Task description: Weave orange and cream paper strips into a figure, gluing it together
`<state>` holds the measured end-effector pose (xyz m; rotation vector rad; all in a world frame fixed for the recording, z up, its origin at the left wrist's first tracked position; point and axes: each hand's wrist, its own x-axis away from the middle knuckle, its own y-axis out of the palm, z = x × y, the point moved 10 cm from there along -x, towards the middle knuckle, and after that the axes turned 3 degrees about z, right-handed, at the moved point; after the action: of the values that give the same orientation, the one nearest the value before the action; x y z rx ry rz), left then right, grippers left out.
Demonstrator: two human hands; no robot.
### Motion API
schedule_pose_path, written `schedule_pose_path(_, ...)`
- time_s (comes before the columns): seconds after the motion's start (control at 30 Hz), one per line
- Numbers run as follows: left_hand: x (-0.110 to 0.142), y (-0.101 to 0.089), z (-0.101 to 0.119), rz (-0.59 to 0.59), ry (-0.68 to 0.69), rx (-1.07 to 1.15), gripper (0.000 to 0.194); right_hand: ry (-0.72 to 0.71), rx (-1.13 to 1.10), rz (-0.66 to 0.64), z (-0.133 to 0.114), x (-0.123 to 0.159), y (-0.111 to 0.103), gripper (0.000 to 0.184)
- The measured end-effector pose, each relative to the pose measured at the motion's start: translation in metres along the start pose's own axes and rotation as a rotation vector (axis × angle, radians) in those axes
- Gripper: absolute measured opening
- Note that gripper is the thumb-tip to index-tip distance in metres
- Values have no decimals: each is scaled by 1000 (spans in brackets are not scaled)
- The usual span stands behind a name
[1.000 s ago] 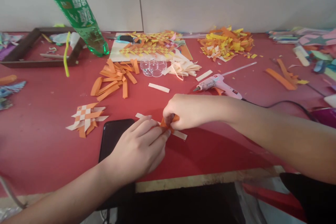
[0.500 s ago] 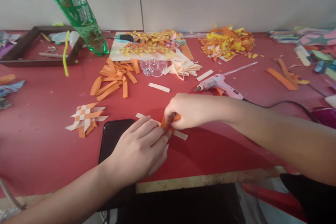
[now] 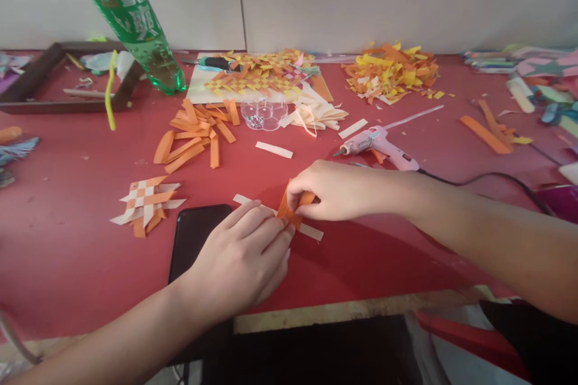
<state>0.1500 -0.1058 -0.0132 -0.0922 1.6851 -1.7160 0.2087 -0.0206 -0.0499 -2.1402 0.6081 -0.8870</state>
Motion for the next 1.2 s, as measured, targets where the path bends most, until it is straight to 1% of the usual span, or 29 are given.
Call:
schedule_pose_path(0.17, 1, 1, 2, -16, 9, 4, 24, 12, -2, -3, 1, 0, 1, 18)
schedule_pose_path(0.33, 1, 4, 1, -45, 11, -9, 31, 25, 2, 10, 1, 0, 0, 20)
schedule_pose_path(0.63, 3, 10, 0, -122, -4, -37, 33, 7, 0, 14, 3, 1, 1, 19)
schedule_pose_path(0.83, 3, 12, -1, -132, -12, -33, 32, 4, -35, 33, 5, 1, 1, 18)
schedule_pose_path(1.07, 2, 15, -3, -166, -26, -23, 33, 78, 26, 49, 1, 3, 1, 16)
schedule_pose_path(1.13, 2, 16, -3, -182, -28, -23, 34, 69, 38, 82, -1, 5, 2, 14)
schedule_pose_path(1.2, 2, 15, -3, -175, -31, -31, 34, 0, 95, 203, -7, 10, -3, 11)
